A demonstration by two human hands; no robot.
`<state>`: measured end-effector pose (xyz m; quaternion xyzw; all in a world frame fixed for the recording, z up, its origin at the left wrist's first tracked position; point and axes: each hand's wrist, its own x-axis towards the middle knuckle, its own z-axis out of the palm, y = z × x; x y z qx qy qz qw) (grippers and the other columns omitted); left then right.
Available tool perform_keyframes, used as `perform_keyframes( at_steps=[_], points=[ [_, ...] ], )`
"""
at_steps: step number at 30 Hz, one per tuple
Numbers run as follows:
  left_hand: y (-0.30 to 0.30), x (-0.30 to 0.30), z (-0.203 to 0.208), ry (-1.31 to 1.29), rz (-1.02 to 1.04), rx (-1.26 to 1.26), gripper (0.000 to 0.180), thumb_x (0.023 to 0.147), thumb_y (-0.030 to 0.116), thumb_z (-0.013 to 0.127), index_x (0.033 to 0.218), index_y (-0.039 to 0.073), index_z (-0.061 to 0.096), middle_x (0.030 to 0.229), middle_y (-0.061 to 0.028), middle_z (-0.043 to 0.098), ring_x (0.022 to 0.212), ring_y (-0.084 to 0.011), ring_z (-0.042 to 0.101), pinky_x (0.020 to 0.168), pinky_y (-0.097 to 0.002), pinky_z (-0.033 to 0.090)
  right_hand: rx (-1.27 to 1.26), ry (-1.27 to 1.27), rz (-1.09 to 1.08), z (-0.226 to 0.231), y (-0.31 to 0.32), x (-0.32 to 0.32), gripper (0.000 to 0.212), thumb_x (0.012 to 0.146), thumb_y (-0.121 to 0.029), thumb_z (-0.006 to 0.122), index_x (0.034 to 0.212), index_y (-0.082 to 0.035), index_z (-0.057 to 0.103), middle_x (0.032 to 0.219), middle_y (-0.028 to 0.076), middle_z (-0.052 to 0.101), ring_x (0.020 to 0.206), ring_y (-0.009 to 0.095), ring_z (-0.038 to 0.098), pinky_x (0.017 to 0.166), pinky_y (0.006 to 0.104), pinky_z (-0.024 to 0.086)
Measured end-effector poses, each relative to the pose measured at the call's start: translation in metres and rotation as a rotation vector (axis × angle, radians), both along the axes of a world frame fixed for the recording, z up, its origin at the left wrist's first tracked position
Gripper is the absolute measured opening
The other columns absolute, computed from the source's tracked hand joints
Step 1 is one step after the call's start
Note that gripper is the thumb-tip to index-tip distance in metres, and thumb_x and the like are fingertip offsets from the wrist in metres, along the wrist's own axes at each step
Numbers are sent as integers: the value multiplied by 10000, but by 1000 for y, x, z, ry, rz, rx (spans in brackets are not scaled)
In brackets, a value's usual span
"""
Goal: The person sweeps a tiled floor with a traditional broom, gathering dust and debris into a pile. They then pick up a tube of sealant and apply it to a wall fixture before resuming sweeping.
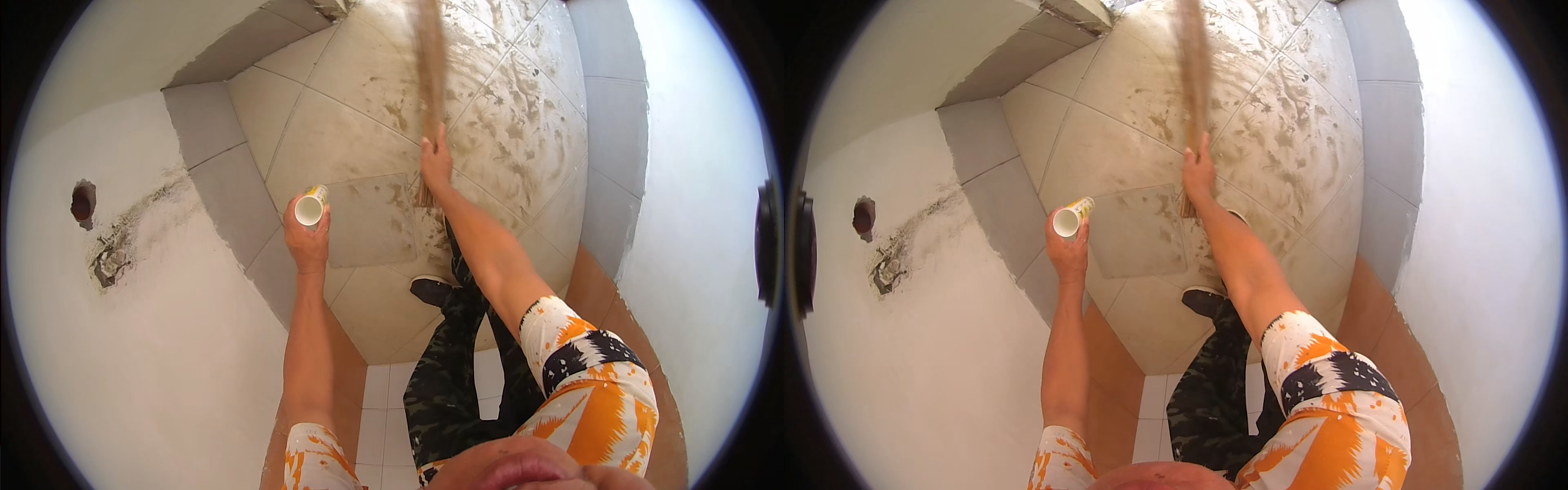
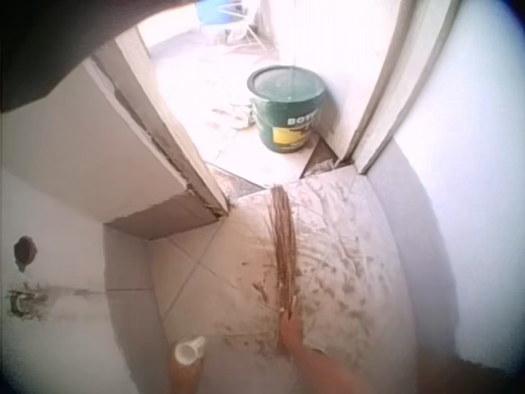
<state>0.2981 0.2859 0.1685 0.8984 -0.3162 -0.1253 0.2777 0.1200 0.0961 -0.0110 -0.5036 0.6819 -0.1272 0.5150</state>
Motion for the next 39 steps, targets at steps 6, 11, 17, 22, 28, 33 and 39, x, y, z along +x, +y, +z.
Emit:
perform_keyframes(
  at_steps=[6, 11, 17, 22, 28, 33, 39],
  points=[
    [8, -23, 14, -21, -47, -20, 635, 821, 213, 895, 1338, 22, 581, 1262, -175, 666, 1141, -360, 666, 985, -435, 543, 292, 10, -492, 79, 71, -54, 765, 1040, -366, 533, 1691, -188, 173, 1315, 205, 671, 1054, 326, 674, 914, 454, 522],
    [3, -37, 36, 2, -41, 34, 643, 820, 232, 896, 1339, 25, 578, 1252, -177, 668, 1135, -366, 669, 972, -439, 549, 320, -136, -492, 185, 91, -30, 757, 1037, -334, 553, 1681, -128, 212, 1223, 183, 675, 831, 270, 678, 768, 425, 552],
    [-15, -33, 70, -17, -122, 38, 649, 821, 238, 895, 1341, 27, 569, 1223, -191, 669, 1106, -374, 672, 939, -447, 554, 94, -150, -20, 185, 6, 5, 754, 1018, -322, 578, 1672, -124, 259, 1029, 140, 677, 724, 232, 631, 725, 405, 533],
    [-45, -24, 113, -51, -176, -3, 650, 817, 241, 898, 1337, 29, 571, 1206, -188, 677, 1087, -378, 675, 928, -449, 555, 408, -248, -286, 230, -47, 28, 741, 1012, -286, 560, 1670, -123, 262, 1100, 162, 662, 800, 232, 641, 729, 405, 531],
    [-101, -11, 195, -72, -230, 36, 647, 820, 235, 896, 1331, 13, 568, 1197, -184, 679, 1086, -372, 672, 935, -445, 555, 595, -418, -502, 313, -104, 25, 775, 983, -249, 572, 1672, -112, 244, 1104, 162, 654, 786, 241, 635, 578, 397, 539],
    [-158, 10, 241, -155, -339, -40, 647, 824, 250, 895, 1333, 20, 569, 1197, -185, 675, 1078, -370, 666, 926, -445, 556, 480, -426, -470, 297, -114, 27, 775, 973, -243, 572, 1669, -115, 257, 1154, 171, 646, 850, 274, 670, 662, 412, 574],
    [-233, 34, 251, -148, -494, -32, 631, 832, 247, 890, 1323, 12, 569, 1205, -188, 674, 1074, -372, 662, 924, -450, 549, 562, -155, -621, 276, -111, -2, 783, 1008, -288, 584, 1687, -175, 209, 1168, 131, 626, 788, 238, 627, 599, 401, 596]
  ],
)
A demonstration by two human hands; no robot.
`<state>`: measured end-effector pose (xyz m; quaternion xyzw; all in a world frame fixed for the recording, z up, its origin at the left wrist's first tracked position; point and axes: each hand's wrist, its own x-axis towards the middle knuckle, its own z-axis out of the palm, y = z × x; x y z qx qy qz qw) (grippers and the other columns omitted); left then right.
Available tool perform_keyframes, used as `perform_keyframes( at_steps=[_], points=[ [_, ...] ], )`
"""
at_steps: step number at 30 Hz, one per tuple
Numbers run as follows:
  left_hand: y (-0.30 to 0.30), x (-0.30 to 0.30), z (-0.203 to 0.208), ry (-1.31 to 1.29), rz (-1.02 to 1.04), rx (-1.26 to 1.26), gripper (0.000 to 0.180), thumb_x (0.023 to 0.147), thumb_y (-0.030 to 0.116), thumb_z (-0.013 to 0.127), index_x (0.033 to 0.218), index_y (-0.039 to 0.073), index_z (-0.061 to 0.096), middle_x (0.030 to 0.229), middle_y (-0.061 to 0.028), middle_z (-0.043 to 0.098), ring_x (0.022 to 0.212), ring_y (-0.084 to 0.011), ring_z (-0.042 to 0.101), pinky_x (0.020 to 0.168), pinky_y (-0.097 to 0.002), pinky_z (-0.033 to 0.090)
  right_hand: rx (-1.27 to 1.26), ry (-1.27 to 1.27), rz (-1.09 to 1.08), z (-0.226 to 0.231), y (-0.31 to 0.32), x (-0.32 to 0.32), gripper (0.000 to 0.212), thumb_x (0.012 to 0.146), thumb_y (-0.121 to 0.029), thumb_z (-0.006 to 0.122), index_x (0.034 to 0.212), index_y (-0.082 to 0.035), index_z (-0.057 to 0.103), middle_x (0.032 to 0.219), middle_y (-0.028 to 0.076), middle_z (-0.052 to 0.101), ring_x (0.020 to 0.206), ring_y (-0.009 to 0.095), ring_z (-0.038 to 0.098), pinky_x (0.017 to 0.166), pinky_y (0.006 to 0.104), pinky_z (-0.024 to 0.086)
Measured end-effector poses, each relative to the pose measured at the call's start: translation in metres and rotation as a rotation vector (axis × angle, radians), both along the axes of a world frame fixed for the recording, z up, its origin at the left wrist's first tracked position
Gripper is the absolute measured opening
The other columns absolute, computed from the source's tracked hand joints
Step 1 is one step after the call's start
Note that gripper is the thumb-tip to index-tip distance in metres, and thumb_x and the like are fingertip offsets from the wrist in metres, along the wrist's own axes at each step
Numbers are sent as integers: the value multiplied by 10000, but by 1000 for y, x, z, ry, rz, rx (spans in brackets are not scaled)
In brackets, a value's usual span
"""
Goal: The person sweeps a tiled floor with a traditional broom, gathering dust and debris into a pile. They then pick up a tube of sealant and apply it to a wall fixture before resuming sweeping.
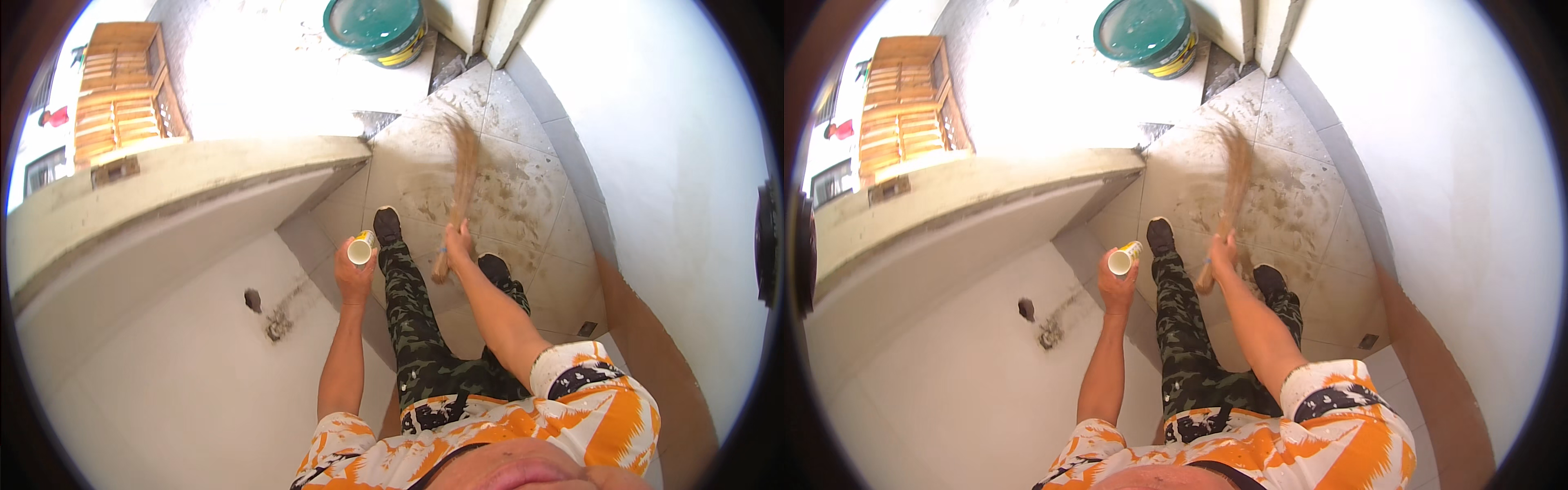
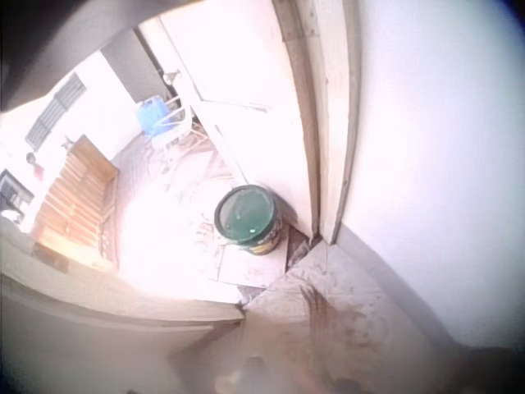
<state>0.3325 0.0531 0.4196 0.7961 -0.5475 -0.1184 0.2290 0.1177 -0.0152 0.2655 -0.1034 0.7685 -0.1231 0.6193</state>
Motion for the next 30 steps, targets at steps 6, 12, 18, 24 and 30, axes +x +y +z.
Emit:
perform_keyframes(
  at_steps=[6, 12, 18, 24, 30],
  points=[
    [-71, 8, -79, 157, -293, -51, 585, 859, 221, 870, 1317, 13, 571, 1230, -184, 668, 1111, -363, 672, 956, -436, 549, -171, -12, 111, 39, 15, -14, 743, 1007, -388, 565, 1666, -180, 293, 1304, 214, 693, 1051, 356, 701, 936, 443, 537],
    [-102, -6, -164, 228, -243, 123, 627, 840, 214, 885, 1334, -2, 564, 1232, -194, 660, 1123, -368, 663, 971, -441, 546, -385, 202, 314, -130, -21, 39, 740, 1009, -403, 584, 1665, -209, 299, 1222, 233, 707, 1035, 324, 697, 918, 448, 535],
    [-95, -42, -183, 358, -177, 67, 677, 846, 129, 884, 1378, -14, 490, 1363, -198, 619, 1217, -332, 638, 1039, -433, 527, -1, 233, -218, -216, 49, -28, 744, 1045, -402, 538, 1692, -219, 220, 1171, 190, 689, 934, 258, 654, 833, 402, 533],
    [-73, -82, -183, 460, -160, 6, 659, 867, 65, 857, 1385, -21, 459, 1360, -225, 619, 1230, -329, 631, 1052, -439, 525, -24, 380, -562, -102, 109, -37, 725, 1056, -354, 534, 1690, -185, 225, 1048, 94, 656, 723, 185, 603, 640, 354, 534],
    [-80, -84, -190, 460, -156, 10, 623, 884, 57, 838, 1375, -17, 460, 1381, -221, 600, 1249, -324, 617, 1046, -440, 534, -340, 194, -372, -74, 55, 29, 706, 1036, -253, 591, 1663, -126, 292, 933, 92, 667, 720, 158, 628, 629, 344, 552]
  ],
)
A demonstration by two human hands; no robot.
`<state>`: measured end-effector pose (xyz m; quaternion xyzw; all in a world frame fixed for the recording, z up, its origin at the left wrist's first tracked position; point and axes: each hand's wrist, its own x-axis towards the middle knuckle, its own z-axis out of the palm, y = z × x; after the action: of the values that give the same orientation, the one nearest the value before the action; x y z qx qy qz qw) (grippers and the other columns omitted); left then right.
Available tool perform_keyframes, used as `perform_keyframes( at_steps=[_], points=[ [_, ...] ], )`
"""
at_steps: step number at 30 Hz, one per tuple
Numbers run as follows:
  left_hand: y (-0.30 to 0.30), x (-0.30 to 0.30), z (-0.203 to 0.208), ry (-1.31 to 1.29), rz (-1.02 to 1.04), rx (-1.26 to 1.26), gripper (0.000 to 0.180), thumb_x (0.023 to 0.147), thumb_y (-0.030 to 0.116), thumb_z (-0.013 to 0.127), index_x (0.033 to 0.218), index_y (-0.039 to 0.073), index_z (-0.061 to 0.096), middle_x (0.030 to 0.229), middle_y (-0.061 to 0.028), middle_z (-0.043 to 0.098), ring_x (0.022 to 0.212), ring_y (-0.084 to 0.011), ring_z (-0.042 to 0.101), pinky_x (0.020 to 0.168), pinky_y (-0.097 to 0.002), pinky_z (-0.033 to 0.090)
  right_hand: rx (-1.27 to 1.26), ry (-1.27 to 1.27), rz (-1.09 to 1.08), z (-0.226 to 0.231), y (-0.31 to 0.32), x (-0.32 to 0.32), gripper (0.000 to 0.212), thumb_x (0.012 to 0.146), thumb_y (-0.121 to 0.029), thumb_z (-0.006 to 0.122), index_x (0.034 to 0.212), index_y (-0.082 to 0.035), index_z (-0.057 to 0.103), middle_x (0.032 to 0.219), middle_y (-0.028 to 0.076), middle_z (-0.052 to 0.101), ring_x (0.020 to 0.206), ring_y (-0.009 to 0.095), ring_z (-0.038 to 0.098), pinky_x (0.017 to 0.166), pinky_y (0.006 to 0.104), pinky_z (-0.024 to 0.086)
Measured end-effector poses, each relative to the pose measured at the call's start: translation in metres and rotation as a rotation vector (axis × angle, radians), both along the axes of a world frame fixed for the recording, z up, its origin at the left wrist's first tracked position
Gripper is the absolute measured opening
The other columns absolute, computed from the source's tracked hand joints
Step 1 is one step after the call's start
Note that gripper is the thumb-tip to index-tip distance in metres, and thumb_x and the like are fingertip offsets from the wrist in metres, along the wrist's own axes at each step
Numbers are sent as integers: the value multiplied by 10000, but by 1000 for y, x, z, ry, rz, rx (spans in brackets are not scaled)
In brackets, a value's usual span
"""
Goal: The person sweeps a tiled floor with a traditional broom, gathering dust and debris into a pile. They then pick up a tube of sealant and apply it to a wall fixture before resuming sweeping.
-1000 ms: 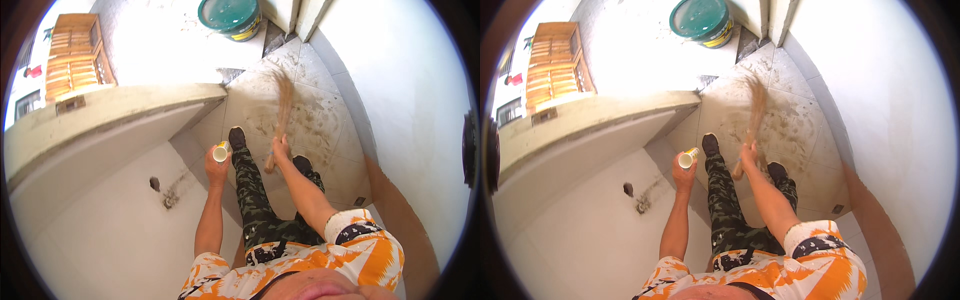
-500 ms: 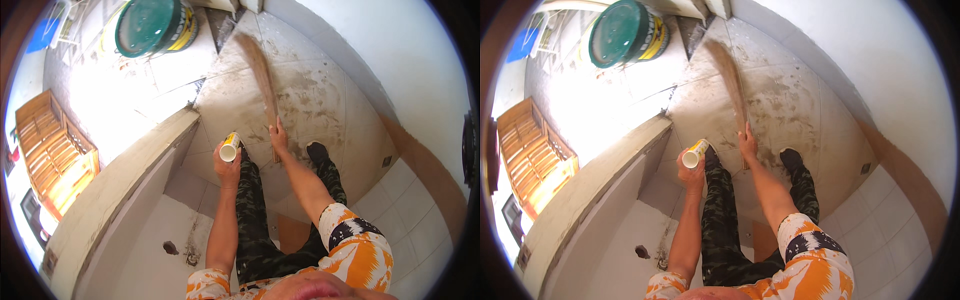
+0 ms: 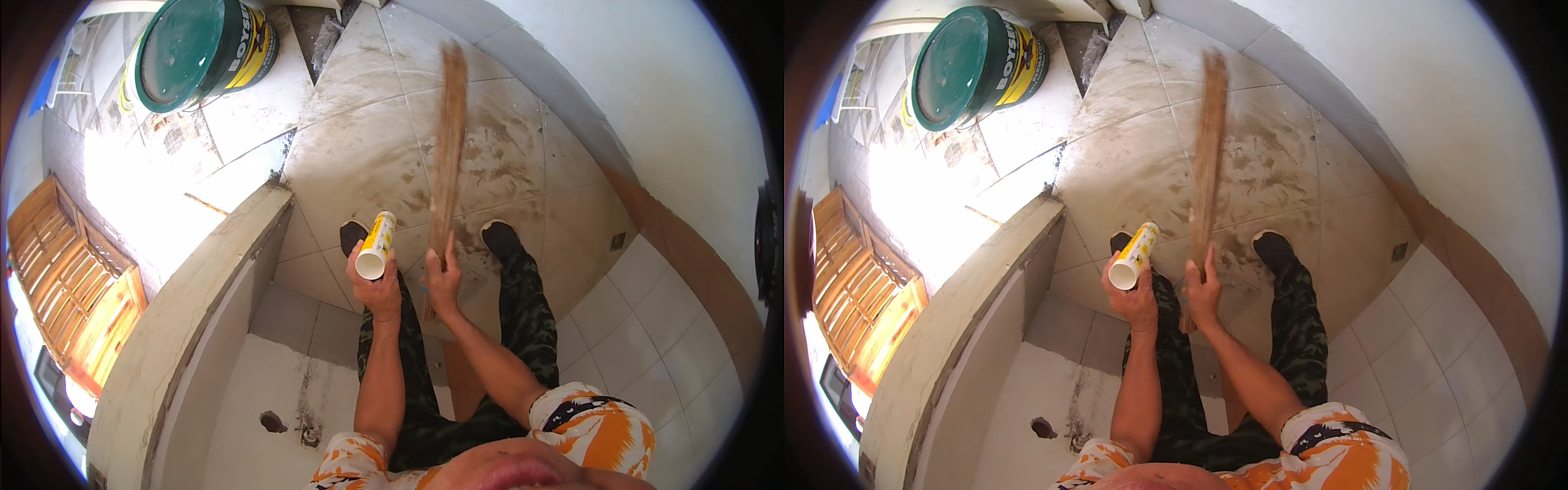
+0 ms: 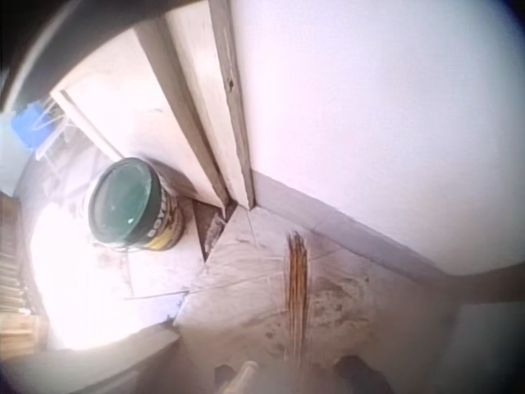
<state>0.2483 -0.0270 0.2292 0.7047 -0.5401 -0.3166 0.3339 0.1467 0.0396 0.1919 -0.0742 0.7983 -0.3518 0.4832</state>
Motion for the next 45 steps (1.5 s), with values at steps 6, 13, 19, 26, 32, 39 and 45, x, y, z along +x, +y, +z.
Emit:
perform_keyframes(
  at_steps=[6, 13, 19, 26, 32, 39, 45],
  points=[
    [-14, 5, 2, 139, 111, -68, 594, 908, 75, 819, 1363, -28, 452, 1384, -211, 568, 1259, -315, 599, 1054, -445, 547, -112, -69, 79, -119, -138, -13, 701, 1025, -301, 579, 1645, -101, 320, 909, 143, 651, 724, 169, 645, 589, 349, 553],
    [-13, 7, 8, 33, 57, -74, 627, 893, 17, 815, 1377, -18, 417, 1413, -249, 559, 1297, -341, 576, 1074, -476, 525, 69, -121, -204, -34, -53, 6, 756, 1016, -326, 608, 1652, -70, 290, 941, 57, 638, 729, 144, 603, 554, 328, 543],
    [-10, 4, 9, 172, 185, 11, 622, 889, 34, 826, 1371, -8, 435, 1395, -248, 583, 1299, -331, 580, 1067, -467, 525, -131, -33, 66, -85, -131, 1, 729, 1009, -311, 623, 1643, -98, 333, 1038, 95, 684, 771, 199, 627, 614, 362, 577],
    [-18, 13, 3, 224, 189, -85, 647, 889, 45, 832, 1385, -23, 423, 1411, -252, 559, 1300, -333, 570, 1065, -475, 533, 274, -148, -551, -83, -17, -38, 723, 1051, -346, 578, 1679, -202, 251, 1394, 164, 550, 798, 297, 665, 600, 409, 582],
    [-24, 15, 11, 187, 183, -70, 604, 917, 37, 797, 1379, -45, 416, 1412, -244, 533, 1294, -331, 567, 1068, -466, 547, 136, -9, -662, -25, 84, -45, 794, 1045, -329, 607, 1685, -119, 188, 1147, 144, 628, 729, 244, 660, 568, 382, 568],
    [-32, 20, 16, 86, 121, -122, 546, 946, 32, 760, 1364, -42, 415, 1410, -226, 516, 1314, -324, 547, 1082, -458, 545, 97, -103, 208, -74, 35, 64, 747, 1038, -338, 627, 1662, -120, 279, 1191, 187, 701, 964, 315, 714, 804, 374, 566],
    [-35, 21, 10, 120, 130, -119, 560, 950, 57, 764, 1367, -45, 405, 1414, -235, 522, 1300, -323, 562, 1071, -450, 554, 263, 45, 132, -153, 72, 22, 705, 1053, -428, 558, 1670, -226, 283, 1326, 208, 676, 1103, 321, 698, 840, 382, 559]
  ],
)
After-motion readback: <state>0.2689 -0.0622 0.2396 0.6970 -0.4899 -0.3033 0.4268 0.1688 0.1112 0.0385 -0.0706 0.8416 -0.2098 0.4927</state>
